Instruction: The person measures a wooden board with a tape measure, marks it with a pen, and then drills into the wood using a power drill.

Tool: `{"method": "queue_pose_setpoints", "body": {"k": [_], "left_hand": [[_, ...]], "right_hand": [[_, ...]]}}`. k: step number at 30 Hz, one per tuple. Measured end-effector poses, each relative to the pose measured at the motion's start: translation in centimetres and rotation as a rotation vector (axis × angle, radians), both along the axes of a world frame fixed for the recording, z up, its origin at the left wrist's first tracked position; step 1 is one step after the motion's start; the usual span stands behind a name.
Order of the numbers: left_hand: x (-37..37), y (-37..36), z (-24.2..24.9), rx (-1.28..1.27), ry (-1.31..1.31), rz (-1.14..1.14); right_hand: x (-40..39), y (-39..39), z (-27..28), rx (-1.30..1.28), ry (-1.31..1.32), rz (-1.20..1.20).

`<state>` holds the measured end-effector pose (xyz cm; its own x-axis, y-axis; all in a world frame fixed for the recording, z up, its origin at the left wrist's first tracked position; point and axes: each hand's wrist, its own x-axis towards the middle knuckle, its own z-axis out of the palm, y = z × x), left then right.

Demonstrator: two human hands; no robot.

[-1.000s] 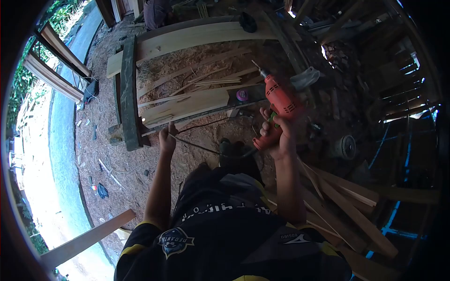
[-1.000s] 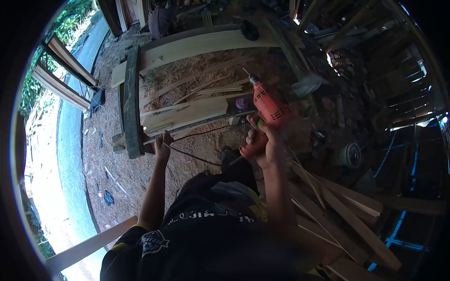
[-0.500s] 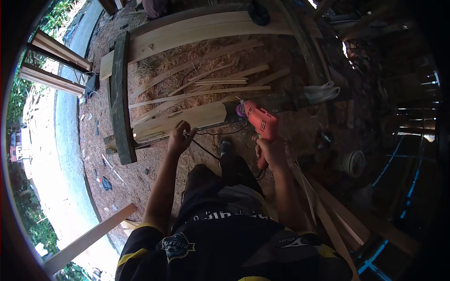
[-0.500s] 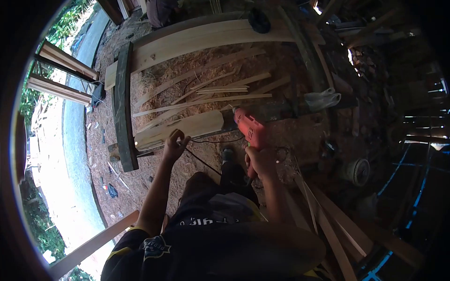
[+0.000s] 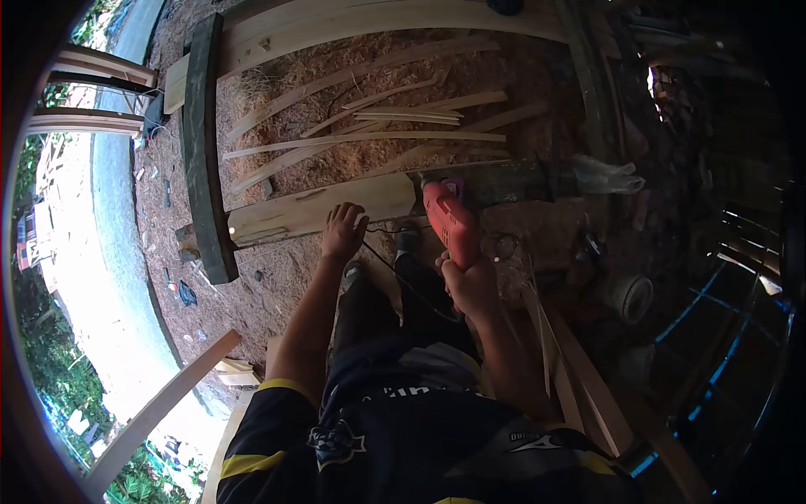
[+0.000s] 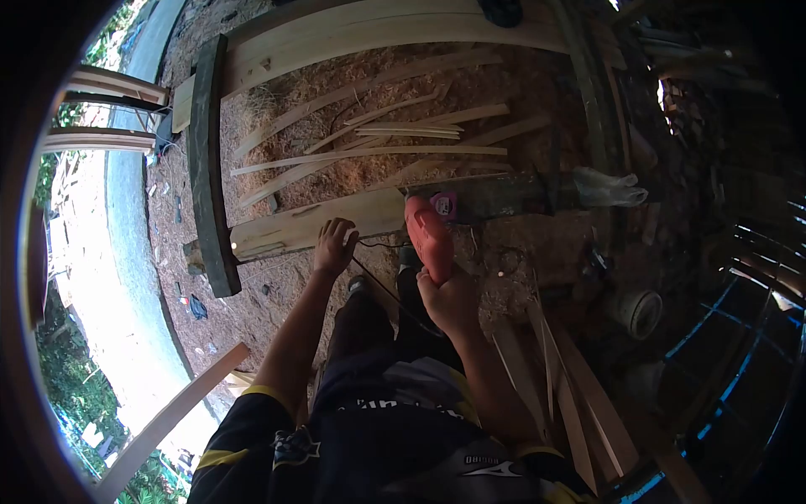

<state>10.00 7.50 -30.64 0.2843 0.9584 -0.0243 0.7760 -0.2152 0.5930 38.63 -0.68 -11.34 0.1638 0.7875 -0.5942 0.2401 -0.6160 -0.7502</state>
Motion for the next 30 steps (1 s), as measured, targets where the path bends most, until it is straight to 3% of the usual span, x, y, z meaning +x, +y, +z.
{"method": "queue_pose_setpoints", "body": {"k": [1, 3, 6, 9, 13, 16, 18, 30], "left_hand": [[-0.4, 0.3, -0.3, -0.006, -0.003, -0.003], [-1.7, 0.7, -0.8, 0.077, 0.038, -0.042], [-3.1, 2.0, -0.6, 0.076, 0.069, -0.073], [-2.8, 3.6, -1.6, 0.048, 0.053, -0.097], [-1.8, 6.0, -2.4, 0.082, 0.044, -0.117], [-1.7, 7.2, -5.1, 0.101, 0.078, -0.093], [-1.7, 6.9, -7.5, -0.030, 0.033, -0.174], [-1.9, 6.7, -8.4, 0.083, -0.038, -0.152]], "right_hand": [[-0.4, 0.1, 0.0, -0.006, -0.003, -0.003], [-1.3, -0.1, 0.2, -0.010, 0.338, -0.322], [-1.5, 1.2, 1.2, -0.165, 0.446, -0.328], [-3.6, 1.7, 1.3, -0.251, 0.226, -0.220], [-6.9, 1.2, 1.6, -0.300, 0.120, -0.217], [-9.2, 0.8, -0.1, -0.247, 0.035, -0.196], [-10.4, 0.1, -1.2, -0.099, -0.069, -0.173], [-13.6, -0.8, -0.8, -0.347, -0.016, -0.427]]}}
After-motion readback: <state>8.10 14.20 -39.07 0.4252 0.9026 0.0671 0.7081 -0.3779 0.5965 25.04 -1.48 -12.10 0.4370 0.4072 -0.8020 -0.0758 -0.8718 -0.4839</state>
